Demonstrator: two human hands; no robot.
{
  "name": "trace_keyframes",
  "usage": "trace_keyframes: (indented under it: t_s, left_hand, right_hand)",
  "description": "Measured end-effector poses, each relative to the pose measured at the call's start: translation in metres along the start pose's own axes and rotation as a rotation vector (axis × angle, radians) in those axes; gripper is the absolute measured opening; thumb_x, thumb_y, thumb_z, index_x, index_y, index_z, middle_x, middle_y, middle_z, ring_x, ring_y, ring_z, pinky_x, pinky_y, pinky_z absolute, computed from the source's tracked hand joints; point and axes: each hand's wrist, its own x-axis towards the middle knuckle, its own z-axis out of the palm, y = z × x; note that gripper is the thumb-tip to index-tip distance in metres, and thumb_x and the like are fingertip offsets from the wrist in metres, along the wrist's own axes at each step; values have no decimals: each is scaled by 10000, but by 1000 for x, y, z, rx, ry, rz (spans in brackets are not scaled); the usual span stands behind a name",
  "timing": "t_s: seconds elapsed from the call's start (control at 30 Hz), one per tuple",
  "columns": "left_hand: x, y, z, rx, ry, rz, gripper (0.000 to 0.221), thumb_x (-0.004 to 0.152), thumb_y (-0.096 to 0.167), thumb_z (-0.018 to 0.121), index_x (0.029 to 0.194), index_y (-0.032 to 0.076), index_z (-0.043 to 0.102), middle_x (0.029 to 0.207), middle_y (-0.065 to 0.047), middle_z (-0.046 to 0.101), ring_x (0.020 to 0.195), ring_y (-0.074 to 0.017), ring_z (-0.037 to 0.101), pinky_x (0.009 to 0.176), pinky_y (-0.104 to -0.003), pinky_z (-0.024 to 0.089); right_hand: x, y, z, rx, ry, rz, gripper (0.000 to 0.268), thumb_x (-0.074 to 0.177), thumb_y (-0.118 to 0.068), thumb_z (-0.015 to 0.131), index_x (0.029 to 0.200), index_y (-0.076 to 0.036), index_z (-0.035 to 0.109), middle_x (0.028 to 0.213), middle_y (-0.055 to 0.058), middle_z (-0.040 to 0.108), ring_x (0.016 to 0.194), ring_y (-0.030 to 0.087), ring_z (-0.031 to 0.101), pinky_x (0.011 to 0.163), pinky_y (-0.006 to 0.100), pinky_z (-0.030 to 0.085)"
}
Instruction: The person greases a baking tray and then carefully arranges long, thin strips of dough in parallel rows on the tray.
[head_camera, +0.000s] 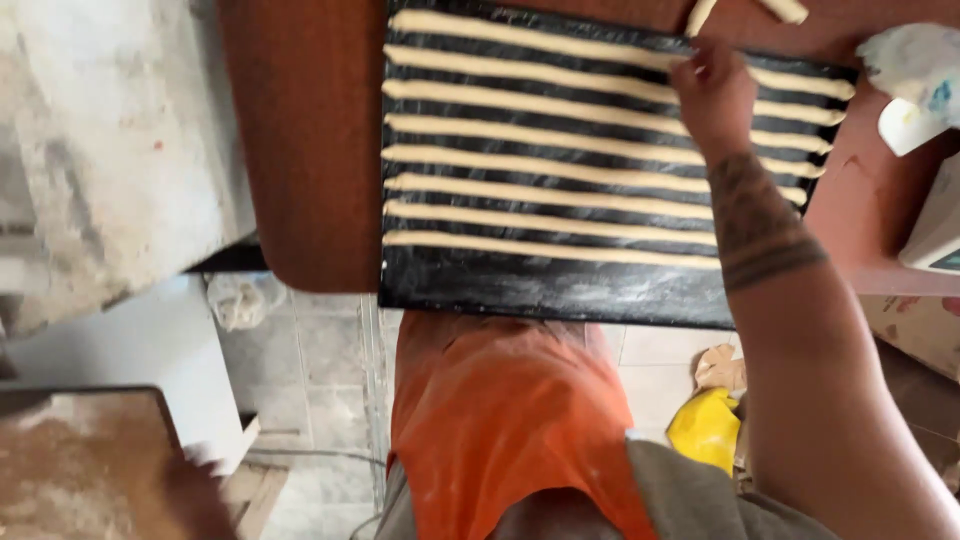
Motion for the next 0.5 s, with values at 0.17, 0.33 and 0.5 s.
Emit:
trace_keyframes:
  t_s: [0.17,0.33,0.5]
  left_hand:
    - [-57,170,21,-100,-564,24,424,919,427,679,1320,292,707,1107,4,809,957,-202,775,798,-399,588]
    - [-117,207,8,-297,-683,25,521,946,400,596,1438,233,618,1319,-7,748,1132,-212,747,993,-356,544]
    - [-146,209,2,-334,-690,-177,519,962,399,574,1450,228,618,1387,-14,707,1242,-251,685,1082,-385,493]
  right_hand:
    - [94,76,17,99,274,229,114,886,-151,792,878,-162,679,866,6,733,791,159,670,666,410,533]
    - [146,86,34,352,126,393,366,990,-164,812,1195,-175,510,1051,24,682,927,172,677,683,346,590]
    - [184,43,19,469,-58,833,133,887,-233,756,892,-173,637,791,-33,714,696,109,652,479,358,466]
